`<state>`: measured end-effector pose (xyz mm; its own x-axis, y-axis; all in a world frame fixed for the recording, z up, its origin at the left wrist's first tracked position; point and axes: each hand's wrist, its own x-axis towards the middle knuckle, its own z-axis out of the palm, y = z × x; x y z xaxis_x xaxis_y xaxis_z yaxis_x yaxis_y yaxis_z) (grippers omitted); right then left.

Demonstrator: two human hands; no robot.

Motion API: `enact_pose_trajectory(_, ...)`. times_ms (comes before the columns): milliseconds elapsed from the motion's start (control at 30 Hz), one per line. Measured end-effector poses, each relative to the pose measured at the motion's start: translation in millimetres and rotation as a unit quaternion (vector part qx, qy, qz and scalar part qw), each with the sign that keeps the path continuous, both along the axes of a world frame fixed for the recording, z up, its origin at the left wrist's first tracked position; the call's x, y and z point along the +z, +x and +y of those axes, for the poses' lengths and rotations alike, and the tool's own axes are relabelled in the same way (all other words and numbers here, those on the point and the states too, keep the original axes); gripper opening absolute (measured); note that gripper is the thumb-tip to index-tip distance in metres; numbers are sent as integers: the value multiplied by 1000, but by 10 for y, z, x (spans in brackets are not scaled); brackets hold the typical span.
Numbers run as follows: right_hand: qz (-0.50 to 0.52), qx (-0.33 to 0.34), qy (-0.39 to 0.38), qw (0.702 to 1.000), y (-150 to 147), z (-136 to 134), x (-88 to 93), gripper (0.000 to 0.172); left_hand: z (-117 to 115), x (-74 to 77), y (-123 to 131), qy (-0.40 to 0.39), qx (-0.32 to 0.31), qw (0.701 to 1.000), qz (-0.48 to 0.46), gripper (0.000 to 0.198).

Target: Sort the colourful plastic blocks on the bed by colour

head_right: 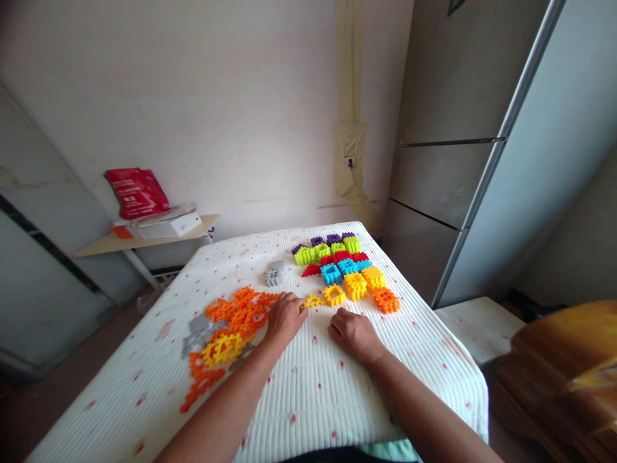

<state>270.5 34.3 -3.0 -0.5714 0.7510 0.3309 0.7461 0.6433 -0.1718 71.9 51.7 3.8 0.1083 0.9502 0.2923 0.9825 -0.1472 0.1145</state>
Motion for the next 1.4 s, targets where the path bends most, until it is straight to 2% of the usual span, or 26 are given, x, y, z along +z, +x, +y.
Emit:
enact_pose_trajectory(333,5,15,-7,1000,25,10,-6,39,-12,-13,29,26,12,1000,1,21)
enact_pose_trajectory(500,6,21,-7,1000,34,22,-51,38,-227,74,-33,47,11,998,-35,20)
enact_pose_trajectory(600,5,28,-3,1000,56,35,-84,38,-471,132,-266,85,20,994,-59,17)
enact_pose_trajectory(767,13,30,-2,999,65,48,-107,36,-908,197,-1013,114,87,986,-91,17)
enact_pose_trajectory(867,11,28,1,1000,57,49,-106,36,-1068,218,-1392,81,86,989,-86,25)
enact_pose_trajectory(967,5,23,9,1000,54,49,-114,37,-1120,240,-1554,19,85,994,-69,43)
enact_pose_trajectory(1133,6,16,0,1000,59,49,-126,36,-1077,280,-1540,-64,99,992,-46,49)
enact_pose_trajectory(1400,2,21,-11,1000,50,24,-60,37,-1072,314,-1504,-94,91,991,-22,54)
